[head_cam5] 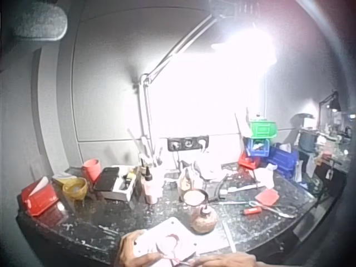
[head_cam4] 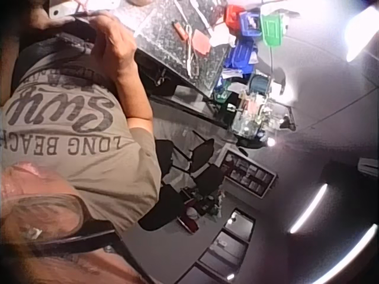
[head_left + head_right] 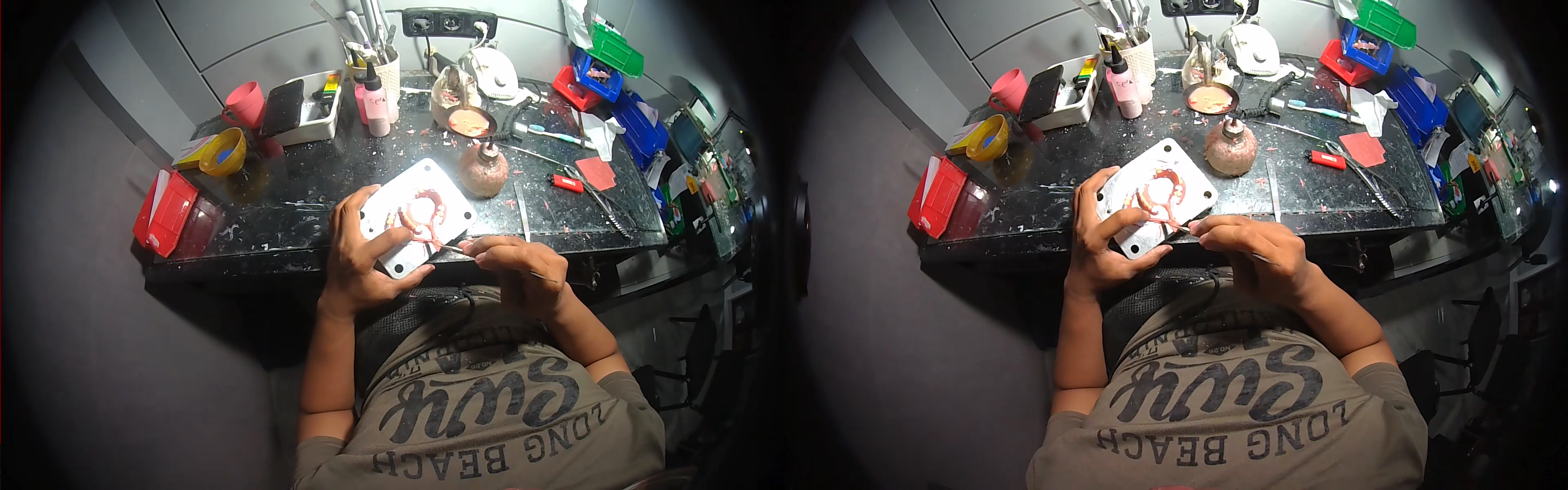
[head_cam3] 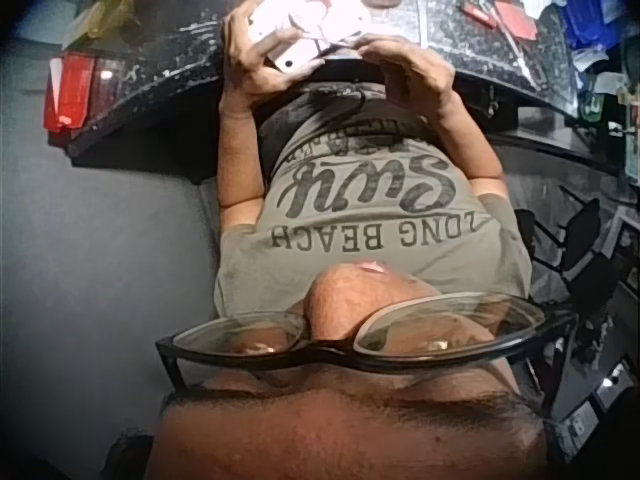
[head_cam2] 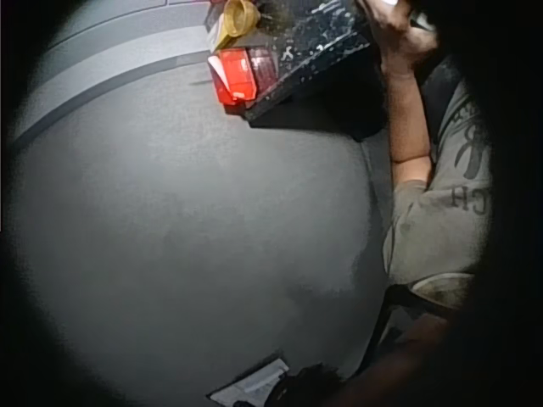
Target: The person shapes dental wax in a mold by repeatedly heating a metal sculpting tool over an alcohol burner flame and carving the wax.
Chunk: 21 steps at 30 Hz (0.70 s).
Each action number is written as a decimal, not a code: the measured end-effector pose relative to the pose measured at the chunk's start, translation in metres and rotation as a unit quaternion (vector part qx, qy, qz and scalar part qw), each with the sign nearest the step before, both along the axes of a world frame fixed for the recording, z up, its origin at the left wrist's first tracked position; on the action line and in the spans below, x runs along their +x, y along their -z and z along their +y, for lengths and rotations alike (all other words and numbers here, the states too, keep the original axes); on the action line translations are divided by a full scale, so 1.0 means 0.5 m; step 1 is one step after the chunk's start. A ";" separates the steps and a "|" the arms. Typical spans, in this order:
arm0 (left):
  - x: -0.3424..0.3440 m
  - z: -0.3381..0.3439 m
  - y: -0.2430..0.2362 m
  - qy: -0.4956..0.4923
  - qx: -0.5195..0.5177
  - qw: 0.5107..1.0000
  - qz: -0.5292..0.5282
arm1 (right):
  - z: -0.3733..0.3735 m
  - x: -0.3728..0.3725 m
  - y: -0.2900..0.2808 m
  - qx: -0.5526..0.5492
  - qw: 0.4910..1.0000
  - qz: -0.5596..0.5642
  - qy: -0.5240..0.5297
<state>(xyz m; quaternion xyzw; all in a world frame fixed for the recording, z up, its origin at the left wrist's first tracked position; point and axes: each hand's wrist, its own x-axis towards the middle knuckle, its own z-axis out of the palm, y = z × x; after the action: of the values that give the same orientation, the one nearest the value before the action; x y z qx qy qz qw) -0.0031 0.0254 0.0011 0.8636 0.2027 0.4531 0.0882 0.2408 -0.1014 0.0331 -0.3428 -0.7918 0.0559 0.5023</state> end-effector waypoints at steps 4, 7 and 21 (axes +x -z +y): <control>0.000 0.001 0.000 0.001 -0.002 1.000 0.001 | -0.001 0.000 0.000 0.004 1.000 -0.003 0.004; -0.001 0.001 0.003 0.000 -0.006 1.000 -0.001 | -0.001 0.003 0.002 0.007 1.000 -0.004 0.006; -0.003 0.001 0.003 -0.004 -0.018 1.000 0.004 | -0.002 -0.004 0.010 0.030 0.999 -0.002 0.030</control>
<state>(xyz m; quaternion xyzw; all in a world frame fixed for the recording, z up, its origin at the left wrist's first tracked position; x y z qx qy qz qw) -0.0046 0.0257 -0.0006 0.8631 0.2145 0.4458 0.1017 0.2387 -0.1025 0.0279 -0.3512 -0.7837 0.0157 0.5120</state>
